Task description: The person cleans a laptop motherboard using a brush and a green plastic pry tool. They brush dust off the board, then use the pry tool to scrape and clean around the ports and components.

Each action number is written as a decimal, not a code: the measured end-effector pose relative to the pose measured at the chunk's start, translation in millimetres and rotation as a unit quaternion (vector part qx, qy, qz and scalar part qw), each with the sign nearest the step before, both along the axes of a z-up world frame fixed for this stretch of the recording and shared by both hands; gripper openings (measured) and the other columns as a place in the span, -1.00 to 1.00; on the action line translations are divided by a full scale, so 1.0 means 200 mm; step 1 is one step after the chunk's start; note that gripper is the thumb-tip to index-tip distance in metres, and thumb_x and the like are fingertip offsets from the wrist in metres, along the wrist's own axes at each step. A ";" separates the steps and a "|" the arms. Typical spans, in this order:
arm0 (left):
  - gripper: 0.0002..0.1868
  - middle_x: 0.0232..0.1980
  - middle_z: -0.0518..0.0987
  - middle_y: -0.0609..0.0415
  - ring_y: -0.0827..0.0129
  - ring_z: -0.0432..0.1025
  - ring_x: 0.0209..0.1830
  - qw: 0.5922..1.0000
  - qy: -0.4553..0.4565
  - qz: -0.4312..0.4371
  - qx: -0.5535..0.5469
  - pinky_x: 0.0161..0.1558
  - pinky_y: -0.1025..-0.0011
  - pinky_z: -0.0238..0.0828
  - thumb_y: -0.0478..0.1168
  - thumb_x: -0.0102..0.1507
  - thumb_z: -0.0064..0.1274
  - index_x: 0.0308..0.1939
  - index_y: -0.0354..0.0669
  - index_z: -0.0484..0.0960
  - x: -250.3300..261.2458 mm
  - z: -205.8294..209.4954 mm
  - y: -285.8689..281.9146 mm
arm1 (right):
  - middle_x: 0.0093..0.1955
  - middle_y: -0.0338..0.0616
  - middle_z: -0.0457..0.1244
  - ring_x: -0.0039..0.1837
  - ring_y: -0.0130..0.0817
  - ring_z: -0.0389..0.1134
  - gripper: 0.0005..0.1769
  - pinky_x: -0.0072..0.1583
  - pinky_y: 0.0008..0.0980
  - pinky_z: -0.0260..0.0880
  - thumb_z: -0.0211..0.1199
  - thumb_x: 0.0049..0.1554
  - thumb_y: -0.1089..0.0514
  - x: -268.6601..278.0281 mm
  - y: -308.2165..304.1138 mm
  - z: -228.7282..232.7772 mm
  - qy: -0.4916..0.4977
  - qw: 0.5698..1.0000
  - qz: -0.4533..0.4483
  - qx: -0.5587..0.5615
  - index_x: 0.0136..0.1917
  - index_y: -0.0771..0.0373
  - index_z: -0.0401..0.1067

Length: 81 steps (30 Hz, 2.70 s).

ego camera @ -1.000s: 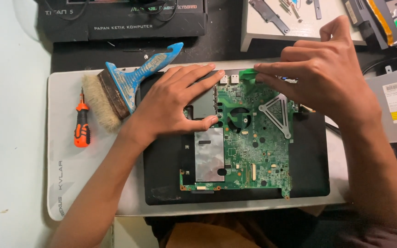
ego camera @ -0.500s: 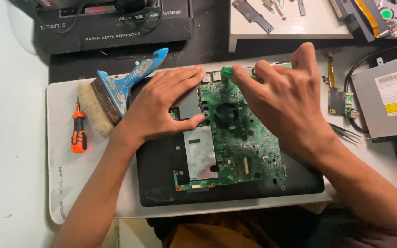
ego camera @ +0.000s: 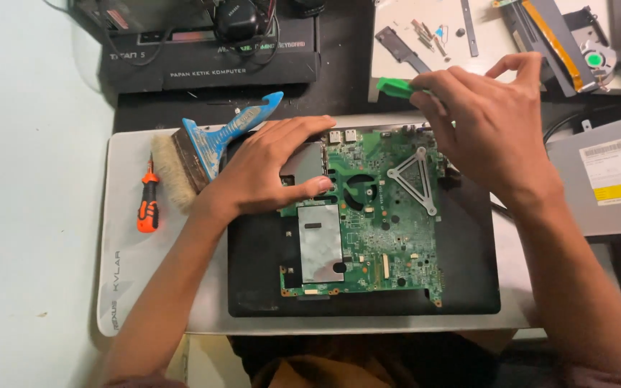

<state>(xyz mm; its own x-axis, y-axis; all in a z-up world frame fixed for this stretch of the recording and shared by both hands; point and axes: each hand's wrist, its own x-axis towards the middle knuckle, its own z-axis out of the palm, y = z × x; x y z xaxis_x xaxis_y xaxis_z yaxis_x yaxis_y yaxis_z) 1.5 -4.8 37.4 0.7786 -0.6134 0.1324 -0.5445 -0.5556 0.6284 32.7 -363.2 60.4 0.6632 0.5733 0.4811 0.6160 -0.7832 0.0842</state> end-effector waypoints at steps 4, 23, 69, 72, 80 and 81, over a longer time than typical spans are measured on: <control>-0.10 0.64 0.65 -0.05 0.01 0.55 0.59 0.995 -0.092 0.006 0.029 0.56 -0.12 0.36 0.38 0.46 0.26 0.72 -0.04 0.47 0.09 -0.05 -0.11 | 0.09 -0.29 0.64 -0.17 -0.01 0.50 -0.80 0.45 0.09 0.16 0.19 0.71 -0.10 0.00 0.04 -0.01 0.098 0.994 -0.020 -0.040 0.42 -0.04 0.50; -0.51 0.41 0.84 0.20 0.18 0.75 0.22 0.998 -0.027 0.047 0.004 0.18 0.11 0.62 0.20 0.51 0.21 0.43 0.17 0.82 0.16 -0.12 -0.14 | -0.34 -0.49 0.31 -0.43 -0.36 0.27 -0.56 0.21 -0.11 0.28 0.42 0.37 0.29 -0.22 0.25 -0.07 -0.074 0.993 -0.039 -0.085 0.43 -0.09 0.70; -0.62 0.46 0.74 0.36 0.36 0.47 -0.50 0.999 -0.048 -0.005 -0.009 -0.15 0.17 0.47 0.30 0.46 0.31 0.20 0.31 0.85 0.15 -0.10 -0.13 | 0.11 -0.10 0.60 0.03 -0.32 0.64 -0.57 0.03 -0.33 0.60 0.43 0.56 0.22 -0.04 0.22 -0.10 0.339 0.884 0.072 0.315 0.41 0.27 0.17; -0.61 0.47 0.74 0.35 0.28 0.64 -0.26 0.999 -0.037 -0.004 -0.009 -0.08 0.13 0.50 0.32 0.47 0.26 0.24 0.35 0.84 0.14 -0.10 -0.12 | 0.12 -0.01 0.58 0.13 -0.15 0.69 -0.59 0.16 -0.22 0.70 0.39 0.57 0.31 -0.03 0.20 -0.16 0.310 0.890 0.110 0.317 0.45 0.32 0.17; -0.56 0.47 0.74 0.39 0.23 0.68 -0.10 1.000 -0.030 0.006 -0.001 -0.01 0.07 0.47 0.41 0.46 0.16 0.22 0.41 0.84 0.14 -0.10 -0.12 | 0.10 0.03 0.53 0.13 -0.17 0.64 -0.64 0.22 -0.23 0.68 0.29 0.61 0.36 -0.03 0.20 -0.18 0.317 0.872 0.145 0.343 0.48 0.34 0.15; -0.55 0.47 0.74 0.39 0.26 0.64 -0.30 0.999 -0.034 0.005 -0.003 -0.07 0.10 0.46 0.42 0.47 0.14 0.22 0.41 0.84 0.14 -0.10 -0.12 | 0.10 0.01 0.53 0.14 -0.16 0.65 -0.66 0.24 -0.22 0.68 0.27 0.62 0.31 -0.03 0.20 -0.18 0.312 0.873 0.157 0.339 0.48 0.33 0.14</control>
